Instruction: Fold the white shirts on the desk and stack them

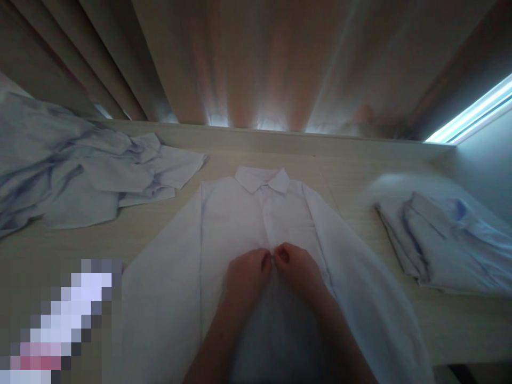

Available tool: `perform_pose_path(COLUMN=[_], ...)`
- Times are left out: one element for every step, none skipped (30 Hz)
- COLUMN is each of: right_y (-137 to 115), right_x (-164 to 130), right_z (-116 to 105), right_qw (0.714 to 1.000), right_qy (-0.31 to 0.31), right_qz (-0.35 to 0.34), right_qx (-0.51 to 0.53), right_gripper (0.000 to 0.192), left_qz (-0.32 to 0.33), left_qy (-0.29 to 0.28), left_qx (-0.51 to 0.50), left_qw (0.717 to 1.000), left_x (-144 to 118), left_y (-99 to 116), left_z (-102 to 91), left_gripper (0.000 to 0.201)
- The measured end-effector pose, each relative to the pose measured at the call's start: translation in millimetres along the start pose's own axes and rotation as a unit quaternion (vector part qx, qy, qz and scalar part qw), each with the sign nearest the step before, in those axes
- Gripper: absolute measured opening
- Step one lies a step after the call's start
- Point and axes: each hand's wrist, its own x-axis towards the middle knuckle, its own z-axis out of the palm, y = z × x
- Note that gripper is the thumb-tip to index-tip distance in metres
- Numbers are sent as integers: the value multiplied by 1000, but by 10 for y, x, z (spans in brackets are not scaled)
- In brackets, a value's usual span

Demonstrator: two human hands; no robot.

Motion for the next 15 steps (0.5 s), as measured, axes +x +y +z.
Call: perform_pose_path(right_y=[-3,-9,-14,-18,-19,-14,-4,13,35,60,84,106,123,134,139], right_x=[-8,-15,-22,-27,-32,-35,-36,-36,-34,-31,-27,-22,-17,-11,-5], right_z=[0,2,5,10,15,22,28,34,39,44,49,53,56,58,59], right_qw=[1000,1000,1000,1000,1000,1000,1000,1000,1000,999,999,998,997,996,996], right_qy=[2,5,7,11,15,19,23,26,25,22,16,10,3,-2,-6], right_qz=[1,1,0,0,1,2,1,-4,-14,-27,-42,-53,-61,-65,-68], right_qx=[0,-2,-4,-9,-14,-19,-20,-16,-6,8,24,38,49,57,62], right_gripper=[18,17,17,17,17,17,17,17,16,15,15,14,14,14,14], left_qz=[-1,-2,-2,-1,1,3,6,8,9,8,4,0,-3,-4,-3], left_qy=[-1,0,3,5,8,10,10,9,8,8,6,3,0,-3,-5], left_qx=[1,0,0,0,-1,-3,-4,-6,-6,-5,-4,-3,-3,-5,-8], left_qw=[1000,1000,1000,1000,1000,1000,1000,1000,1000,1000,1000,1000,1000,1000,1000], left_x=[3,5,5,5,4,2,-1,-4,-6,-8,-9,-10,-9,-8,-6], left_y=[-2,-4,-8,-11,-15,-17,-18,-18,-17,-14,-10,-6,-2,1,2], left_z=[2,6,10,15,21,25,28,28,26,22,16,8,1,-5,-9], left_gripper=[23,23,23,23,23,23,23,24,24,24,24,24,24,24,24])
